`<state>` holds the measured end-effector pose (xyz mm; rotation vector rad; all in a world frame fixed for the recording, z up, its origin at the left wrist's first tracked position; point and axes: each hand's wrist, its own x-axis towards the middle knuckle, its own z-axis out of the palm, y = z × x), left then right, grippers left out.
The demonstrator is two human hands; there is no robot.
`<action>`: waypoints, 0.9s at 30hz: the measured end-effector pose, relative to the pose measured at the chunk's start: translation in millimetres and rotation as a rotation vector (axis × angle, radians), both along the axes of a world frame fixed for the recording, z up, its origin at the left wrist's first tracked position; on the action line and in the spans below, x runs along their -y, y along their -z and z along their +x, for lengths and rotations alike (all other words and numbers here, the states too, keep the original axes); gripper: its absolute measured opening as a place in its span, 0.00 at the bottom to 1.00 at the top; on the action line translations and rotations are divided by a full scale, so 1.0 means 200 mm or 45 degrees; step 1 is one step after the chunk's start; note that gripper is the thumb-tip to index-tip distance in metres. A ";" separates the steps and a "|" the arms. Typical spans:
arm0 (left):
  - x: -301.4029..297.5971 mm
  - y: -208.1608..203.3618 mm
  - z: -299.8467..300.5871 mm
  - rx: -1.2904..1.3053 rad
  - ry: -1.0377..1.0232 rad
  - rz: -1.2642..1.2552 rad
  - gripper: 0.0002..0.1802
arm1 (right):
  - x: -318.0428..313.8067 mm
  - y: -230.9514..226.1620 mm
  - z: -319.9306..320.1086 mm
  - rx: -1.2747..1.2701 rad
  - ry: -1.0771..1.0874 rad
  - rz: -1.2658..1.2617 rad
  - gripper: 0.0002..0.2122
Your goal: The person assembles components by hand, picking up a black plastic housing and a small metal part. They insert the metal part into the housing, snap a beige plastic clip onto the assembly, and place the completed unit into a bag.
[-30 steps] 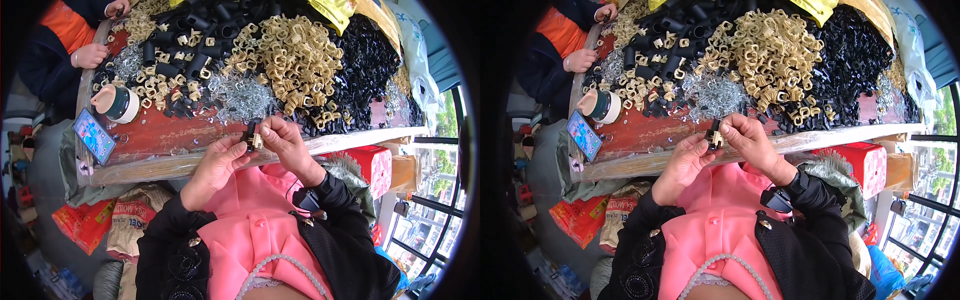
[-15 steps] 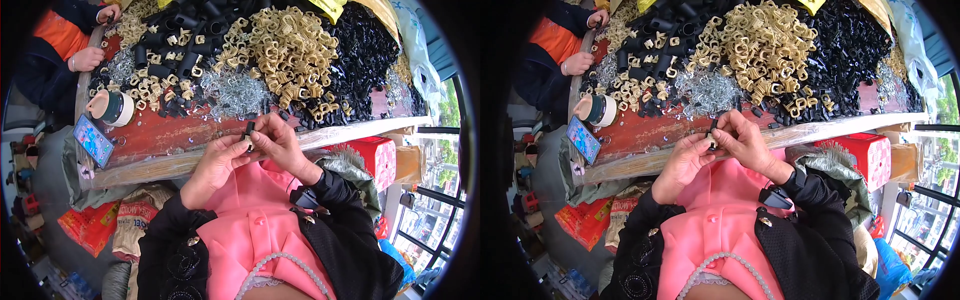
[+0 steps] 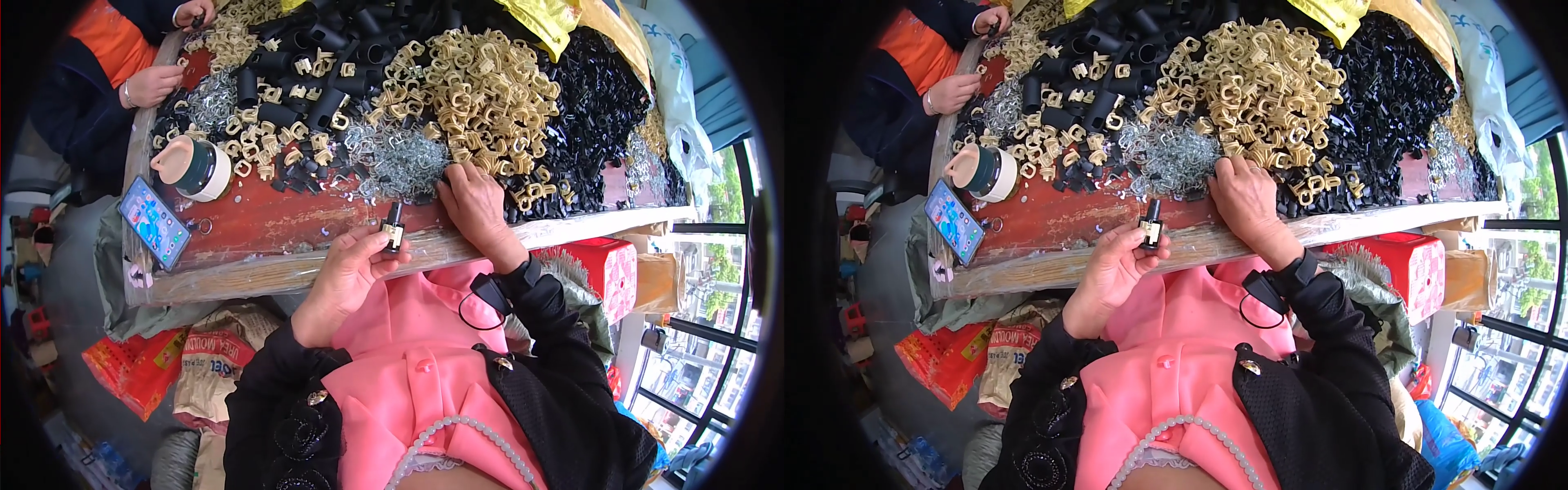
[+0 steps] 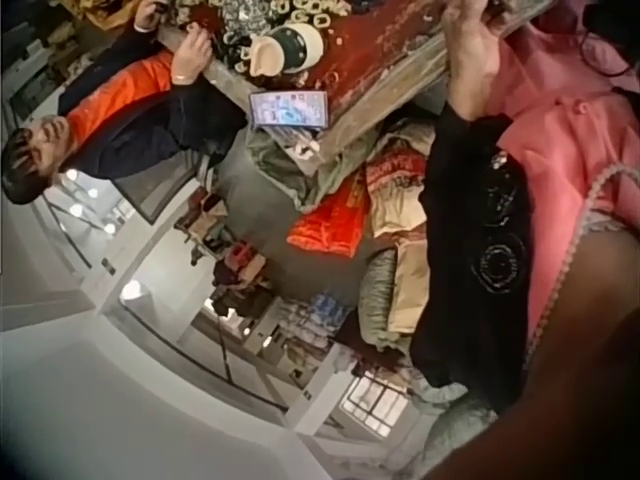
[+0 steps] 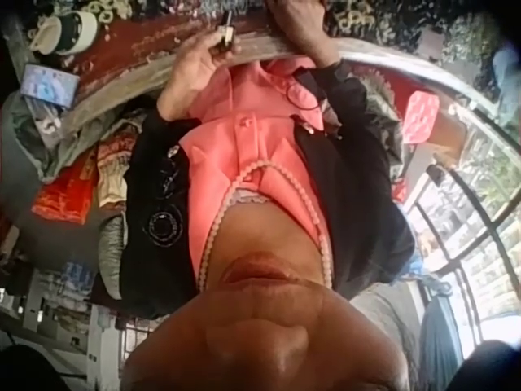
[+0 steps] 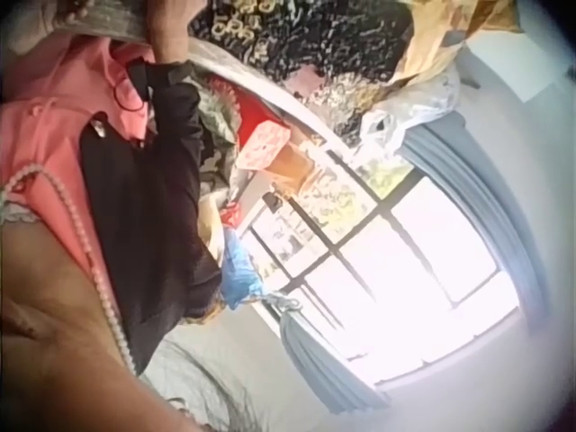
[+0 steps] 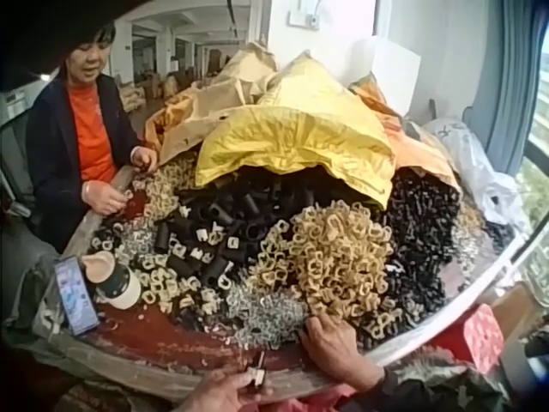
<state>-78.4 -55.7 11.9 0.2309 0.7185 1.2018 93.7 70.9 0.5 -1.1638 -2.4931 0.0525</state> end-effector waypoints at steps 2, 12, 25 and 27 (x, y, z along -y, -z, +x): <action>0.00 0.00 0.00 -0.007 -0.024 -0.014 0.13 | -0.01 0.03 0.00 0.013 0.008 0.044 0.07; 0.01 0.01 0.03 -0.032 -0.057 -0.006 0.12 | 0.02 0.01 0.03 -0.024 0.008 0.042 0.06; -0.03 0.01 0.07 -0.148 -0.152 0.061 0.11 | -0.02 0.04 0.03 -0.122 0.007 0.059 0.04; -0.02 0.02 0.08 -0.187 -0.168 0.074 0.11 | 0.00 0.02 0.04 -0.161 0.020 0.004 0.03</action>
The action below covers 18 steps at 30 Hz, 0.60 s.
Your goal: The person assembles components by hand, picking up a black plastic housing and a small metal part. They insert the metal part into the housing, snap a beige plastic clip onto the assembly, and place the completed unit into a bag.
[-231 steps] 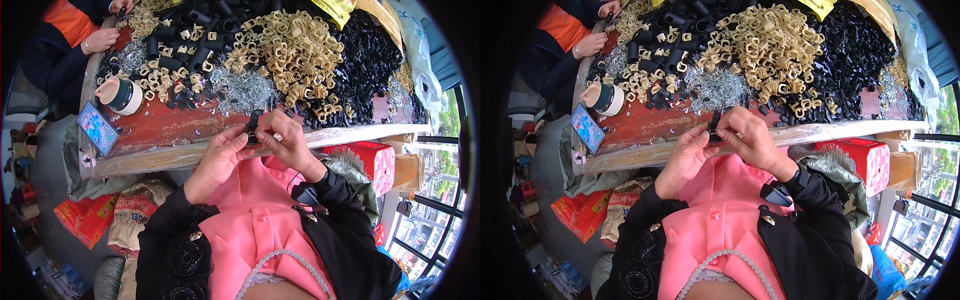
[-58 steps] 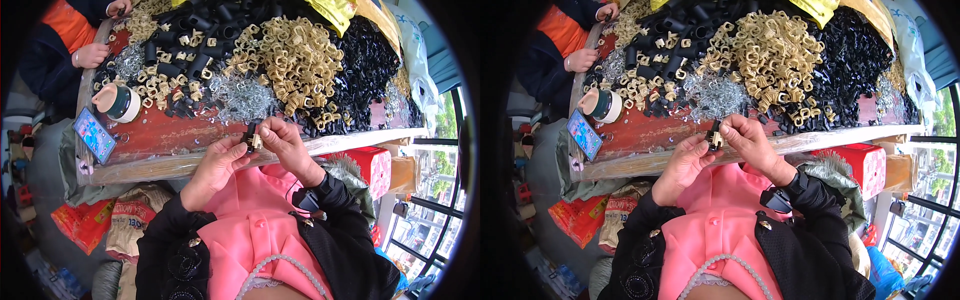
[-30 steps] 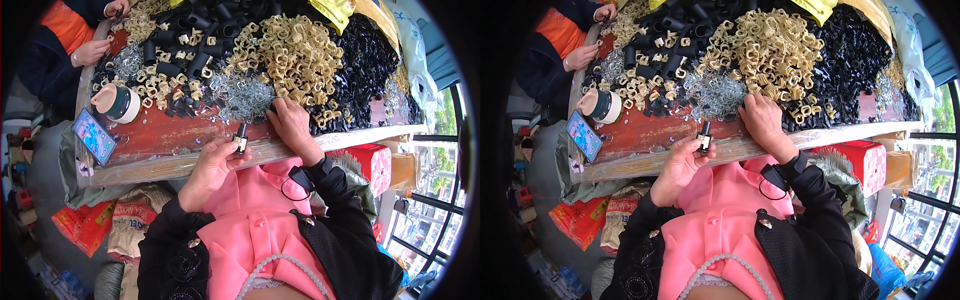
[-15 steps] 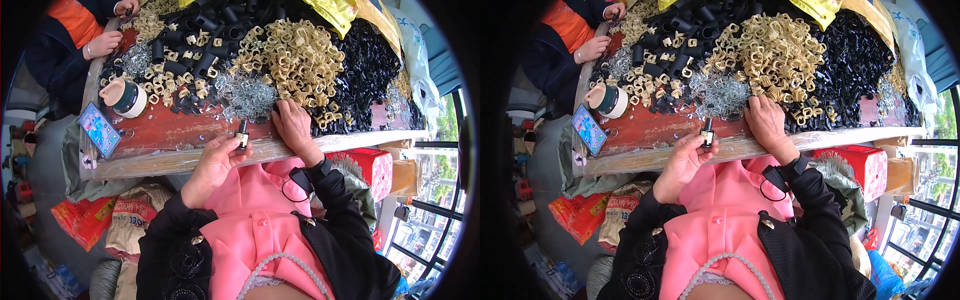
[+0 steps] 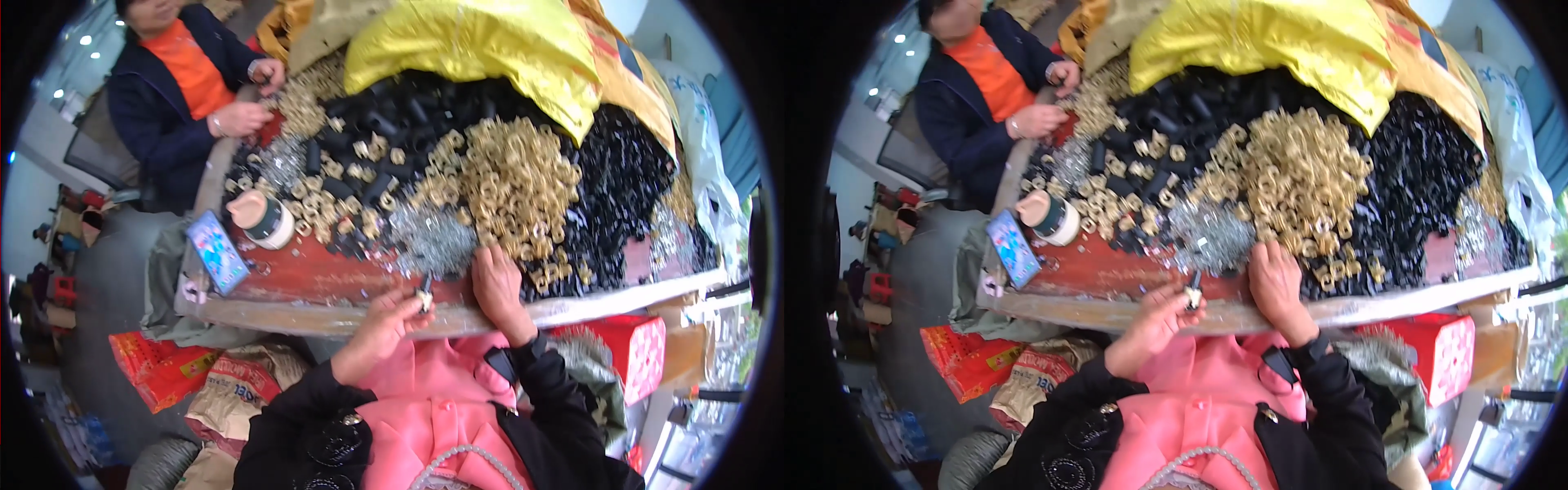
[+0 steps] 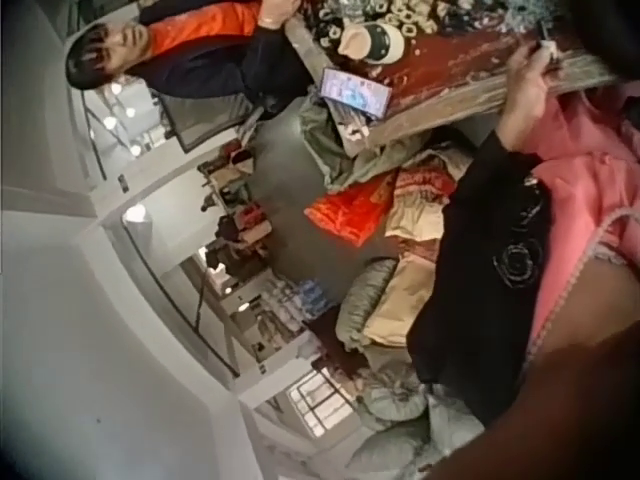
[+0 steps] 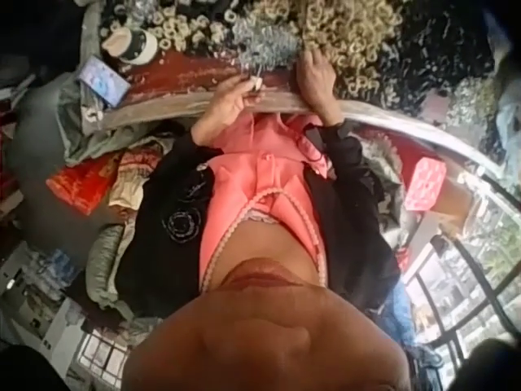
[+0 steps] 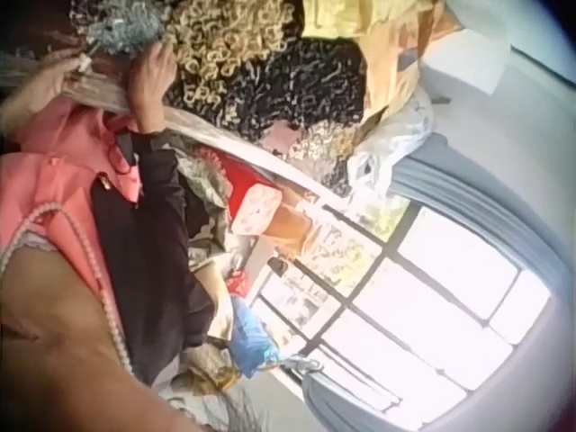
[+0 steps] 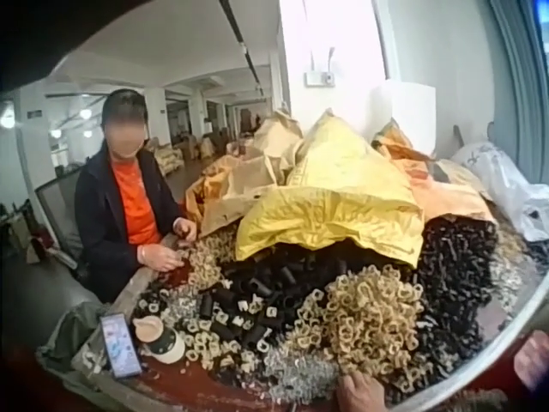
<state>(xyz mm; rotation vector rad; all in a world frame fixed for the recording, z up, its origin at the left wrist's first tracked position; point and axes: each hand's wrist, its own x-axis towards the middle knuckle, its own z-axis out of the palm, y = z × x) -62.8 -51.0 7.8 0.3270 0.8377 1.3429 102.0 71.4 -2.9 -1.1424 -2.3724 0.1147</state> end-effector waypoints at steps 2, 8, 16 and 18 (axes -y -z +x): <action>0.01 0.01 0.00 0.019 0.045 -0.080 0.12 | 0.01 0.01 0.00 -0.046 0.015 0.061 0.04; 0.02 0.01 0.03 -0.054 -0.020 -0.073 0.12 | 0.03 -0.01 0.04 -0.141 -0.098 -0.118 0.02; 0.02 0.00 0.06 -0.175 -0.124 -0.065 0.12 | 0.04 -0.07 0.04 -0.247 -0.344 -0.132 0.02; 0.01 0.01 0.06 -0.180 -0.125 -0.064 0.11 | 0.04 -0.07 0.04 -0.266 -0.393 -0.127 0.02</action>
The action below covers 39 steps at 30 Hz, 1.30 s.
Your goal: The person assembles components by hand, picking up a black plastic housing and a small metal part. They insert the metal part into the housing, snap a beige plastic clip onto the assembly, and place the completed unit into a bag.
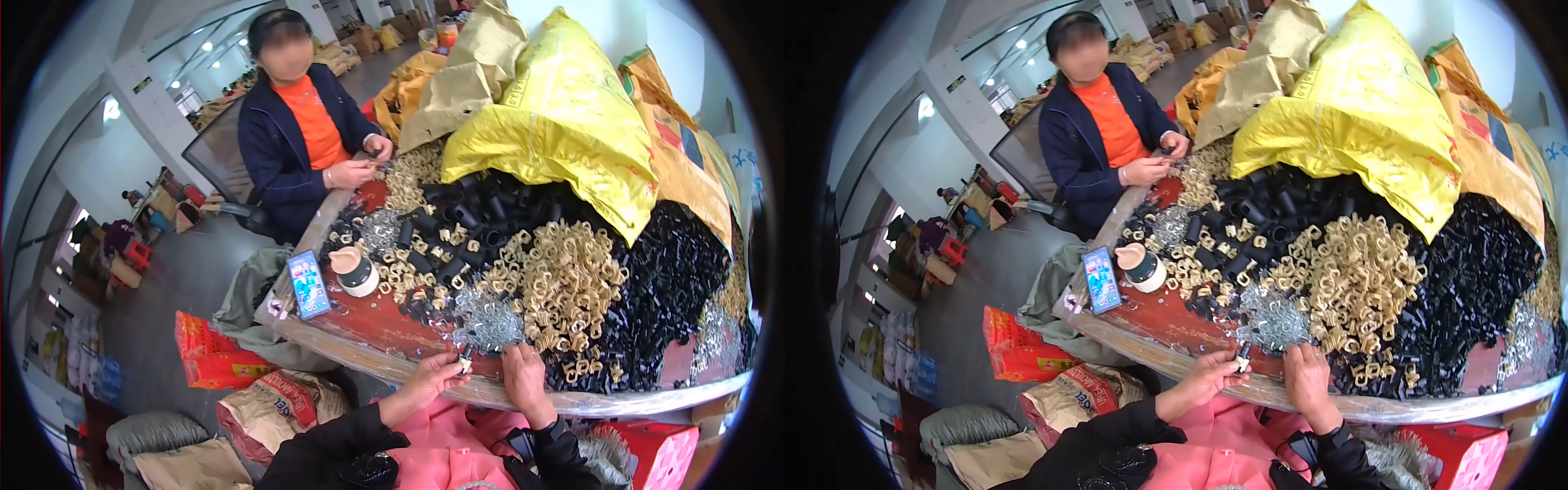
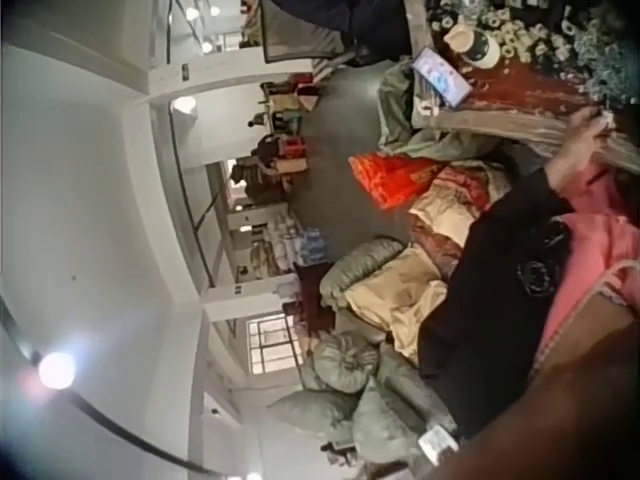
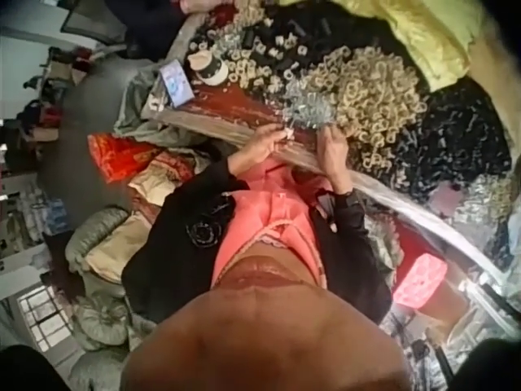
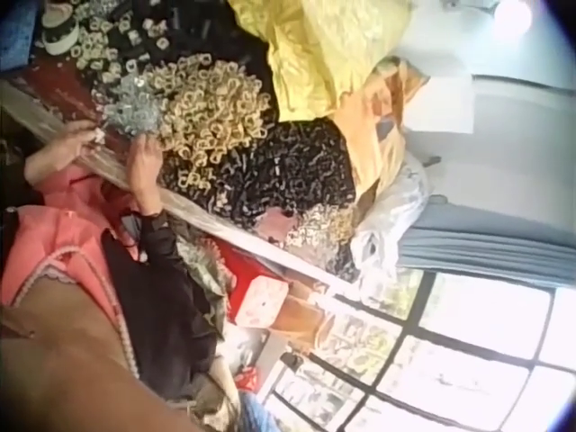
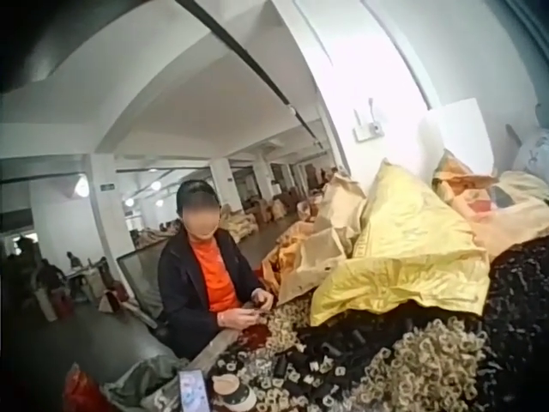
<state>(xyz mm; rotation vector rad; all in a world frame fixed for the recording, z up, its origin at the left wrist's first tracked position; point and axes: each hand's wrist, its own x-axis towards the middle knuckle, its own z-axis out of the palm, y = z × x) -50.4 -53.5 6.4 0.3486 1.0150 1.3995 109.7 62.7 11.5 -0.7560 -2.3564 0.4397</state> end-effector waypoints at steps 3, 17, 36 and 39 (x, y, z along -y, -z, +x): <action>-0.01 0.03 0.00 0.011 0.024 0.038 0.12 | 0.00 0.00 0.01 -0.017 -0.033 -0.023 0.04; 0.00 0.08 -0.02 0.195 0.189 0.173 0.11 | 0.04 0.02 -0.02 0.005 -0.038 0.006 0.06; 0.00 0.08 -0.03 0.171 0.215 0.250 0.16 | 0.06 0.02 -0.03 0.123 -0.018 -0.005 0.08; 0.03 0.08 -0.02 0.186 0.175 0.234 0.17 | 0.06 0.03 -0.03 0.071 -0.025 0.022 0.08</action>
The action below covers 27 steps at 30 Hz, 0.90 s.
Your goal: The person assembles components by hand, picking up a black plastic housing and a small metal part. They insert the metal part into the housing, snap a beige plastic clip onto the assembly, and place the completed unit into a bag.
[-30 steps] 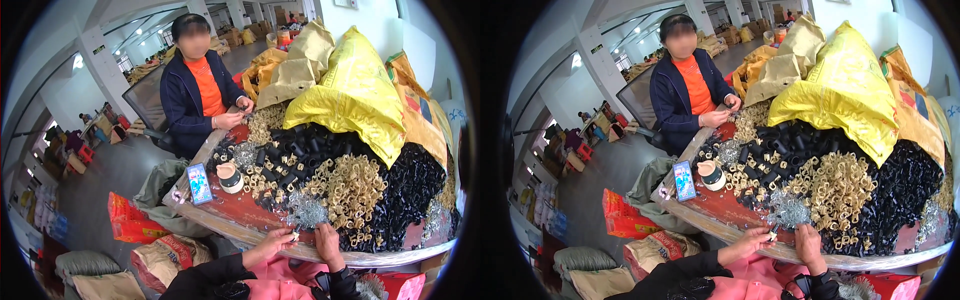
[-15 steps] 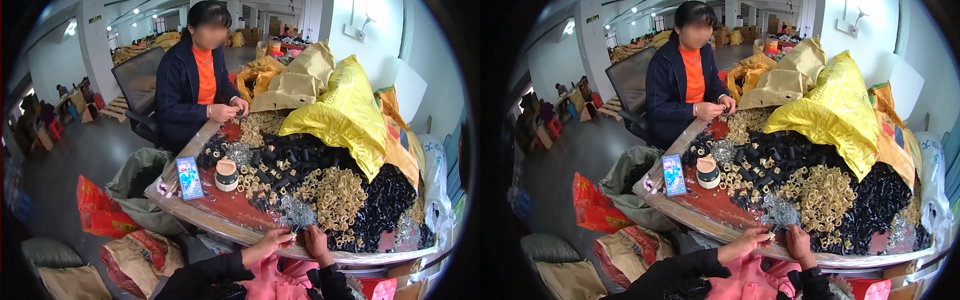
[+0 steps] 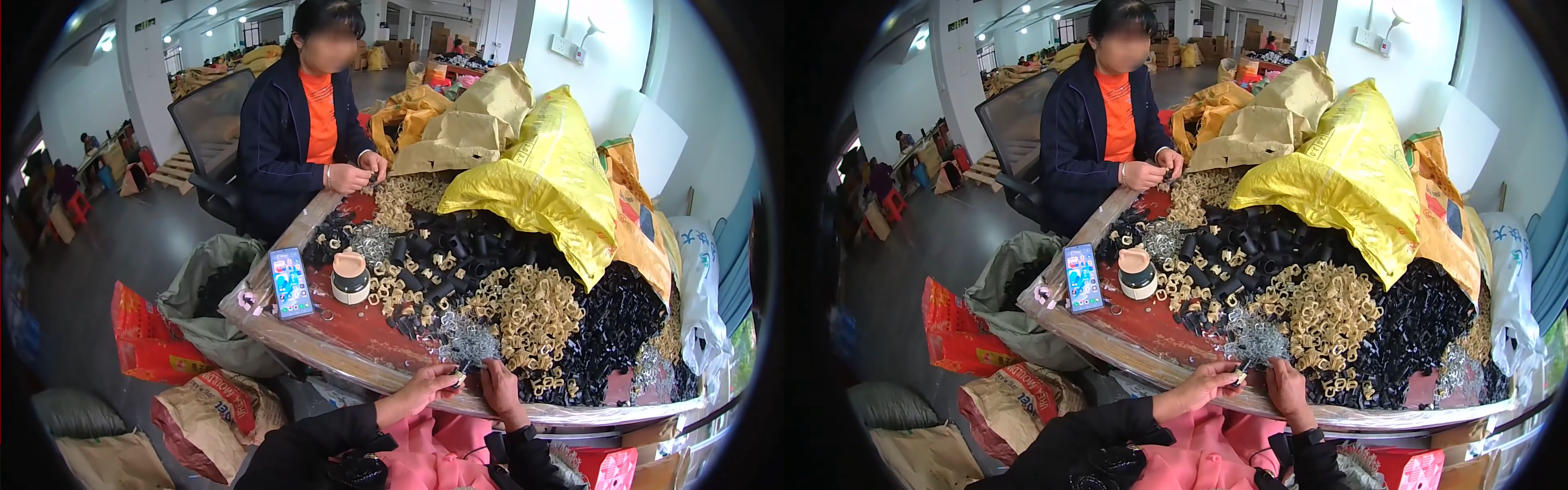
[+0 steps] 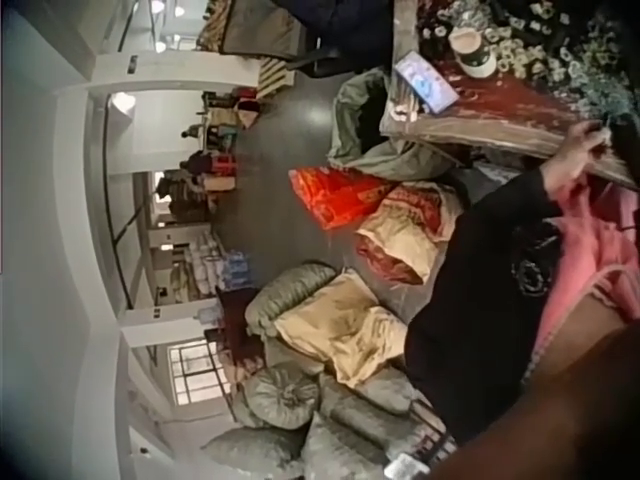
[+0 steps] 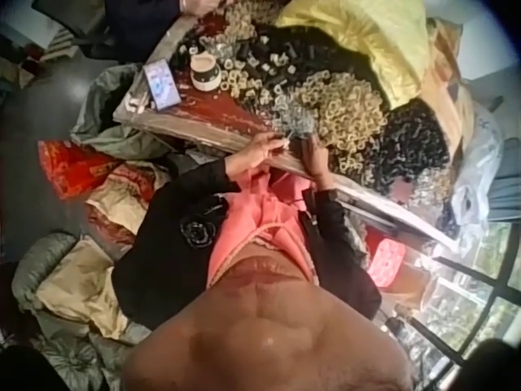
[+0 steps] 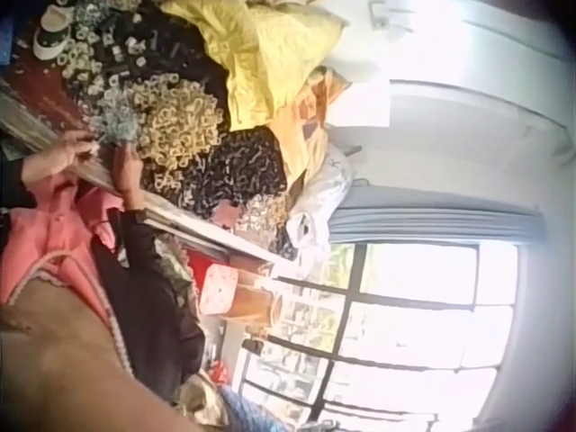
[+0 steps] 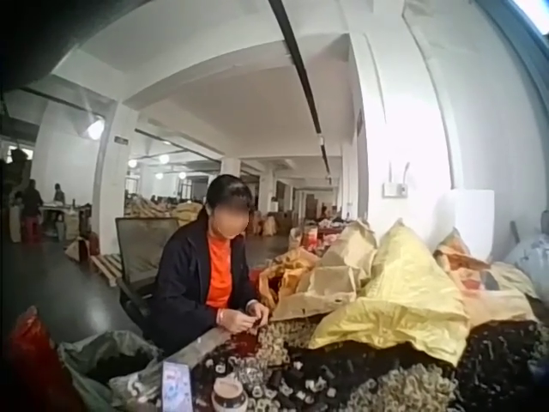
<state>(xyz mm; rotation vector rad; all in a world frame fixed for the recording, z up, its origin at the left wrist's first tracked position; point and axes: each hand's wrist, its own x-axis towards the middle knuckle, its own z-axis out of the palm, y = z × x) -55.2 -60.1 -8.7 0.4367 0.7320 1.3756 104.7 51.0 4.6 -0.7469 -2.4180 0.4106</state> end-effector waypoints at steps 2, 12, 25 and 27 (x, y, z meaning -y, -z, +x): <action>0.04 -0.06 -0.01 0.009 -0.029 -0.011 0.17 | -0.01 0.00 0.01 -0.006 -0.008 -0.008 0.08; 0.54 -1.35 -0.92 -0.365 -1.143 0.964 0.12 | -0.03 0.01 0.01 -0.121 -0.035 -0.037 0.08; 0.21 -0.30 -0.18 -0.294 -0.228 -0.101 0.20 | 0.03 -0.03 0.04 -0.242 -0.084 -0.132 0.08; 0.14 -0.23 -0.10 -0.325 -0.134 -0.061 0.21 | 0.10 -0.05 0.03 -0.267 -0.162 -0.589 0.07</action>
